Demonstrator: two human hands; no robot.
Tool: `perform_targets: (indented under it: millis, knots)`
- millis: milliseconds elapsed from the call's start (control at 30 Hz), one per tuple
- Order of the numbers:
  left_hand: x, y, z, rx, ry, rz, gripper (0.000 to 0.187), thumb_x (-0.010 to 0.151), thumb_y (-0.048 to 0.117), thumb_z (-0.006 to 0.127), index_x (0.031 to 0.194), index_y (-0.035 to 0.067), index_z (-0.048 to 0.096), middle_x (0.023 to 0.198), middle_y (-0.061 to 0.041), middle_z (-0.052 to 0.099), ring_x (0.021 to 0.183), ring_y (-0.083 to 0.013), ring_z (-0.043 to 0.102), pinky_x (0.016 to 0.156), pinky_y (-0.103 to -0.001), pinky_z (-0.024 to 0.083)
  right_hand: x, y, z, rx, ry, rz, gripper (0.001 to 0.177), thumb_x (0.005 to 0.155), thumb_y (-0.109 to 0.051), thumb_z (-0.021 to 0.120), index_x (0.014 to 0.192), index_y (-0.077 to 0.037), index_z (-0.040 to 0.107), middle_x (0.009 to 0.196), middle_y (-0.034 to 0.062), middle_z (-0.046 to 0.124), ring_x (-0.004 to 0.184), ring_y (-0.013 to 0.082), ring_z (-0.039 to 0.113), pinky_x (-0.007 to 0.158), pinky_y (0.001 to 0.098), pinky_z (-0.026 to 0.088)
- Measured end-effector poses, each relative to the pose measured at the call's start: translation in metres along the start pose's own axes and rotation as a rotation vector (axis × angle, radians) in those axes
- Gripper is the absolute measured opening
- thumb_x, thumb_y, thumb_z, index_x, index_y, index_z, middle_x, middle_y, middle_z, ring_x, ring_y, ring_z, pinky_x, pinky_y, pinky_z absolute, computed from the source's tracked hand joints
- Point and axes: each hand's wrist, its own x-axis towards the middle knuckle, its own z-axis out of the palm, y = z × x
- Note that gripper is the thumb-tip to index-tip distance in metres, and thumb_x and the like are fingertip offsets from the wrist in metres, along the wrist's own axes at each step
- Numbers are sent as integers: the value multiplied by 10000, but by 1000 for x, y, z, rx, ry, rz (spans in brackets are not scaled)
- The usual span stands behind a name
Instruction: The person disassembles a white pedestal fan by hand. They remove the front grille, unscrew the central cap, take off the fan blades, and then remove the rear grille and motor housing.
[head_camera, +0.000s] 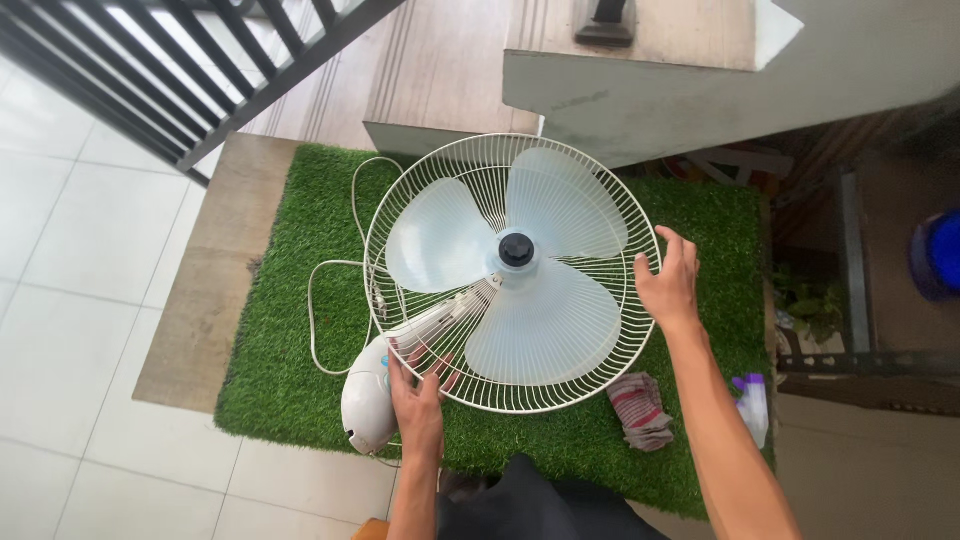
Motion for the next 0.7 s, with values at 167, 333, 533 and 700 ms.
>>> perform_targets:
  millis: [167,333,533,700]
  knots:
    - [4,3,5,-94,-19,-144,876,864,-74,338,1597,296,32,1532,-171,423,1211,-338,620,895,-531,607,32,17,16,695,-410,707,414,1023,-270,534,1393,-85,525,1127,225,682,927,384,706,748,536,603]
    - [3,-2,17,-178,55,-138,858,850,-66,303,1574,319,53,1511,-179,446,1164,-351,639,872,-578,588,19,26,17,986,-402,784,428,1047,-275,505,1441,-109,519,1149,263,699,941,383,735,773,515,643]
    - [13,-13,27,-138,225,-116,627,978,71,295,1576,245,222,1397,-237,576,1079,-354,700,841,-493,614,4,11,5,1013,-419,814,442,1050,-275,456,1462,-119,476,1195,264,687,962,391,733,777,517,650]
    - [21,-6,23,-76,232,-47,617,950,62,292,1557,170,312,1293,-276,650,971,-364,738,724,-434,653,-14,-12,-10,886,-365,775,474,1030,-251,455,1487,-128,465,1189,281,695,970,402,753,775,518,644]
